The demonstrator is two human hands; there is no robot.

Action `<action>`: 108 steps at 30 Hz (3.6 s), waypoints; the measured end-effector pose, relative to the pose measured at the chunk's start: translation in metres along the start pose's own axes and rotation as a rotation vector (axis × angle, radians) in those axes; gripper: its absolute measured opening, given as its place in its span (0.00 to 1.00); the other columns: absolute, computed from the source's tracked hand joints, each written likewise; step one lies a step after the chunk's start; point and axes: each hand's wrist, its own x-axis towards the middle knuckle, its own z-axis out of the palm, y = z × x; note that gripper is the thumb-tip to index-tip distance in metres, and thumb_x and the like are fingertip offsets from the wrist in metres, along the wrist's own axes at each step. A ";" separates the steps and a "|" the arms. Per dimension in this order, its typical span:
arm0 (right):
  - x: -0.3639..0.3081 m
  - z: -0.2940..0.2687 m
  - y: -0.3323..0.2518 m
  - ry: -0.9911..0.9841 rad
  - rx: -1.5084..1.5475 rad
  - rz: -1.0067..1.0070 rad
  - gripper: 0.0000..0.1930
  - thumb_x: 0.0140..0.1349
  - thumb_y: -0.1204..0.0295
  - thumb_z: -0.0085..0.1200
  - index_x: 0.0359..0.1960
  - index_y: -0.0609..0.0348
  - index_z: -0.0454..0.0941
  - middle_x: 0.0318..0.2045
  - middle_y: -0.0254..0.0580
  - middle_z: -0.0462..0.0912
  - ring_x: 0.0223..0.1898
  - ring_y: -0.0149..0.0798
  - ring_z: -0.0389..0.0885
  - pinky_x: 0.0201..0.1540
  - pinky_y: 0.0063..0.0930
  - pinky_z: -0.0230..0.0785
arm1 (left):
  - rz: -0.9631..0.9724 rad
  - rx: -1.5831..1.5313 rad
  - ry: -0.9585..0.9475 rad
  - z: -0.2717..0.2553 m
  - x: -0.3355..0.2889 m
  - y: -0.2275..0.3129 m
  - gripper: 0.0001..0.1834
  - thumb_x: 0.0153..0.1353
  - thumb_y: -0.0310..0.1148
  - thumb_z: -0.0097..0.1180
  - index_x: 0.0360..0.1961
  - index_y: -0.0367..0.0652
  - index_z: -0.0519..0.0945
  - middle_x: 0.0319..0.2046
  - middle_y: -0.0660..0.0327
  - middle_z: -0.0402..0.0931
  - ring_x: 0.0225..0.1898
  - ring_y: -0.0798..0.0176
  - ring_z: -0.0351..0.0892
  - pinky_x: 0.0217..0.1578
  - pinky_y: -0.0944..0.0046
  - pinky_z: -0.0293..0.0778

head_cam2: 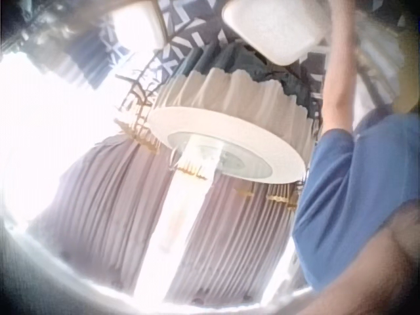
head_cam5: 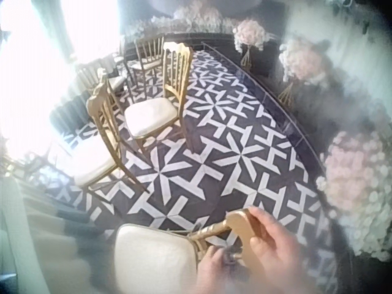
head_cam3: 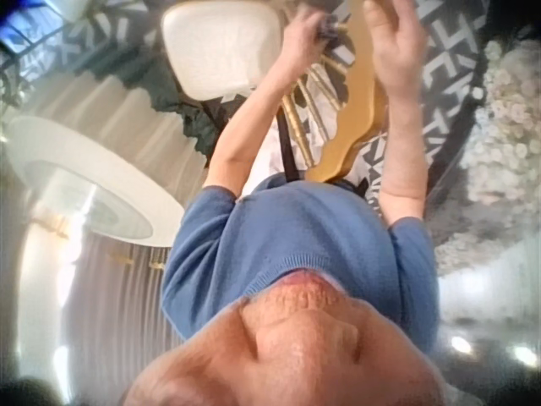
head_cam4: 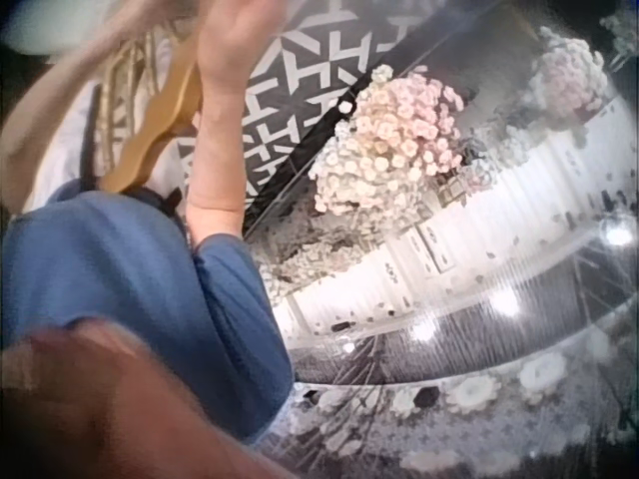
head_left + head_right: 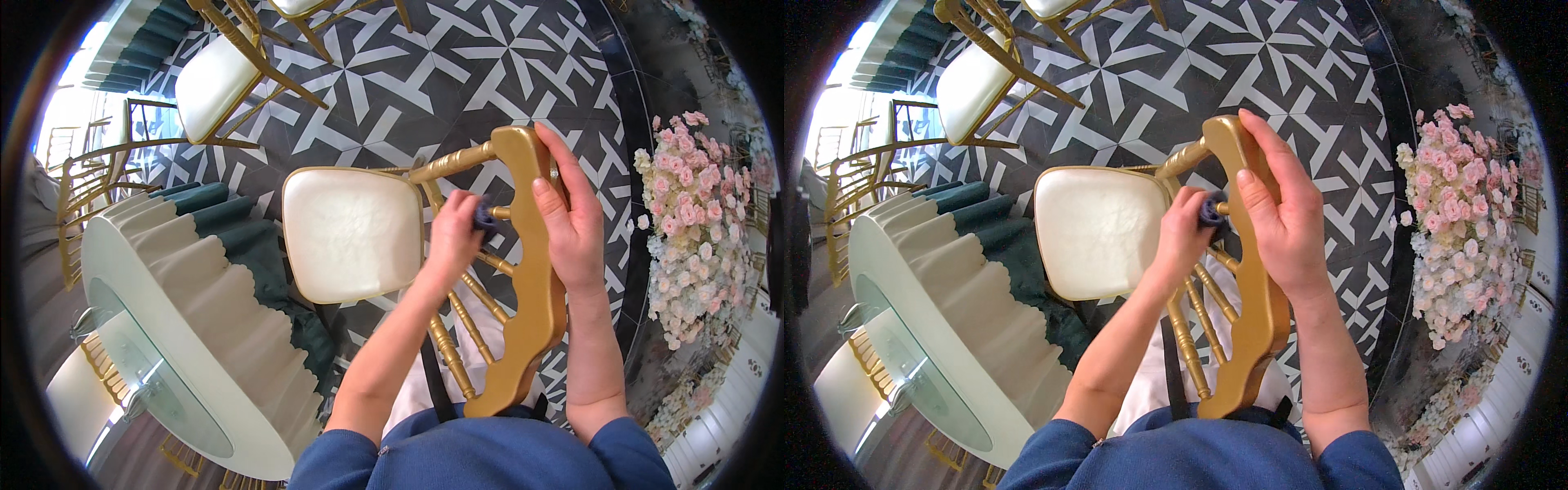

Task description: The person wipes the backrest, seat, and slats of several gold-colored chairs with a cloth and wipes the surface of a large white round table.

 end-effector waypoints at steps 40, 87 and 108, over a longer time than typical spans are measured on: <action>0.002 0.000 -0.005 -0.043 -0.040 0.015 0.24 0.71 0.75 0.46 0.68 0.65 0.65 0.63 0.48 0.74 0.63 0.38 0.73 0.65 0.31 0.63 | 0.239 -0.004 0.135 -0.033 0.058 0.018 0.32 0.50 0.24 0.68 0.58 0.45 0.72 0.54 0.52 0.72 0.54 0.42 0.75 0.49 0.53 0.76; -0.001 0.002 -0.003 -0.069 0.041 0.081 0.25 0.73 0.72 0.43 0.71 0.65 0.62 0.63 0.46 0.72 0.62 0.34 0.71 0.65 0.27 0.60 | -0.535 0.206 -0.281 0.026 0.004 -0.200 0.23 0.48 0.40 0.75 0.40 0.36 0.80 0.39 0.46 0.84 0.44 0.39 0.82 0.45 0.49 0.78; -0.002 0.007 0.005 -0.009 0.072 0.011 0.22 0.73 0.74 0.47 0.68 0.58 0.68 0.53 0.38 0.81 0.47 0.25 0.78 0.50 0.20 0.70 | -0.432 0.331 -0.468 0.027 -0.043 -0.206 0.20 0.49 0.40 0.72 0.38 0.35 0.83 0.33 0.42 0.82 0.39 0.42 0.83 0.39 0.49 0.78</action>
